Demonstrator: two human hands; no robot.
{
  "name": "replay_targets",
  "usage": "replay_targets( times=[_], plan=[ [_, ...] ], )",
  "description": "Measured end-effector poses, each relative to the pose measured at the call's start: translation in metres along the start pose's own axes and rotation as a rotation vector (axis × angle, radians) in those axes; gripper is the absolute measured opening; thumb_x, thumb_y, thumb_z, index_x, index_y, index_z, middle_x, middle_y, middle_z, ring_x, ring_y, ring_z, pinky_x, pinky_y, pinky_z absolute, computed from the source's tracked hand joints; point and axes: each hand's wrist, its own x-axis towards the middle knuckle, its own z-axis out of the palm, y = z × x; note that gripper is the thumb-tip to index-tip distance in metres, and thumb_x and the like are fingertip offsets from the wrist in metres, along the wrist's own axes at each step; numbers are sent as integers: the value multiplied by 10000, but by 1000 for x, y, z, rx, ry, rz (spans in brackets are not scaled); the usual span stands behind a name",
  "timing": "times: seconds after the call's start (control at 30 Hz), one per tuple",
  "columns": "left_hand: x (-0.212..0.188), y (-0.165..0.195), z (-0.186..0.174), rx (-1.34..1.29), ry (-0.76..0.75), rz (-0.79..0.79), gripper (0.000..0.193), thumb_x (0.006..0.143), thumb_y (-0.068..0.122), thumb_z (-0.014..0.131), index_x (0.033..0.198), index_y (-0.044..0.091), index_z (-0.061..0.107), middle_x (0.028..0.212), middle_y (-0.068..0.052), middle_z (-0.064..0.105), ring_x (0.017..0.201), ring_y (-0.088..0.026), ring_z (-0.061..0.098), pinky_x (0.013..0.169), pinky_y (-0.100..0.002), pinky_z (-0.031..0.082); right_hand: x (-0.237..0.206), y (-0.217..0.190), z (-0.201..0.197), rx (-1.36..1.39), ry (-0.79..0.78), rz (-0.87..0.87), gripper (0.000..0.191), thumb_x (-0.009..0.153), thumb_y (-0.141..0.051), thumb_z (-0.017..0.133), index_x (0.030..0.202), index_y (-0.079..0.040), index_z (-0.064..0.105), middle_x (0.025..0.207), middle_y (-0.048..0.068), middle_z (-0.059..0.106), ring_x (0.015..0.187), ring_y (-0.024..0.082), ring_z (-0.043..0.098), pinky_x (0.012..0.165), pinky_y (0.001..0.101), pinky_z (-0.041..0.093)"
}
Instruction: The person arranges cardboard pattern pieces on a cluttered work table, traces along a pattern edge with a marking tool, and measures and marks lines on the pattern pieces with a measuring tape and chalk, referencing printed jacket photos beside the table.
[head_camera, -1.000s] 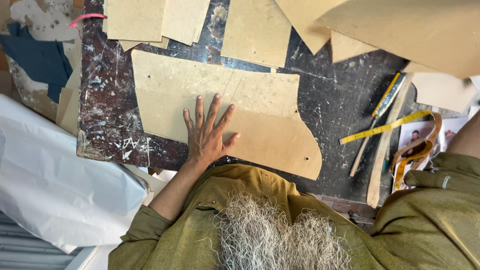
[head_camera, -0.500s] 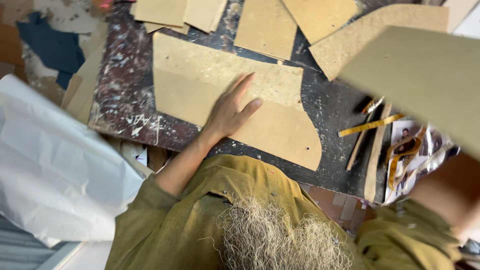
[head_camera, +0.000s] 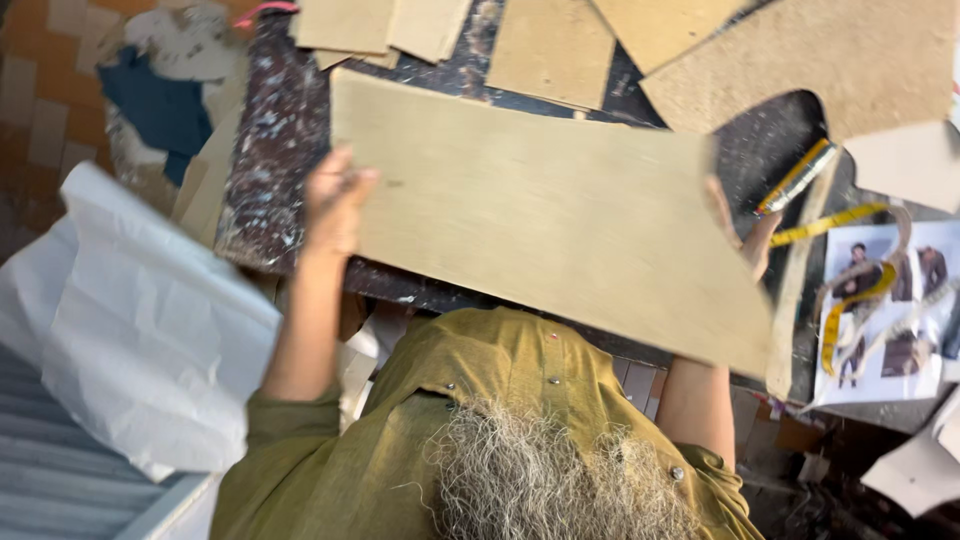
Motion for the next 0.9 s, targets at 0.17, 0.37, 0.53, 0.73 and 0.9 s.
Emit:
replay_targets(
  times=[0.17, 0.37, 0.53, 0.73, 0.9],
  plan=[
    [4, 29, -36, 82, 110, 4, 429, 999, -2, 649, 1415, -45, 555, 1279, -130, 703, 1121, -148, 694, 1015, -288, 577, -69, -8, -14, -439, -314, 164, 690, 929, -281, 732, 1458, 85, 483, 1334, 237, 636, 1046, 321, 674, 800, 427, 587],
    [21, 13, -21, 301, 143, 33, 465, 983, -62, 653, 1440, -51, 570, 1230, -103, 725, 1027, -106, 678, 914, -235, 557, -83, -1, -56, -1213, 97, 56, 685, 804, 34, 776, 1436, 114, 523, 1297, 190, 690, 1125, 195, 684, 930, 298, 572],
    [30, 8, -24, 643, 212, 86, 404, 962, -57, 728, 1362, -49, 677, 1027, -30, 693, 872, -60, 604, 771, -208, 517, -90, 9, -73, -1213, 172, 11, 653, 807, 84, 748, 1416, 108, 514, 1258, 171, 694, 1095, 182, 696, 924, 286, 591],
    [34, -1, -27, 932, 242, 200, 461, 899, -34, 849, 1333, -24, 695, 967, -4, 632, 814, -59, 578, 680, -209, 509, -90, 13, -66, -1244, 139, -55, 587, 844, 83, 739, 1395, 123, 538, 1244, 175, 704, 1103, 162, 703, 940, 275, 589],
    [28, 2, -30, 995, 262, 181, 442, 892, -25, 871, 1311, -1, 732, 935, -27, 649, 781, -59, 569, 648, -179, 473, -107, 9, -49, -1664, 326, -98, 589, 786, -26, 861, 1337, -7, 656, 1148, 109, 732, 954, 131, 703, 813, 260, 583]
  ],
)
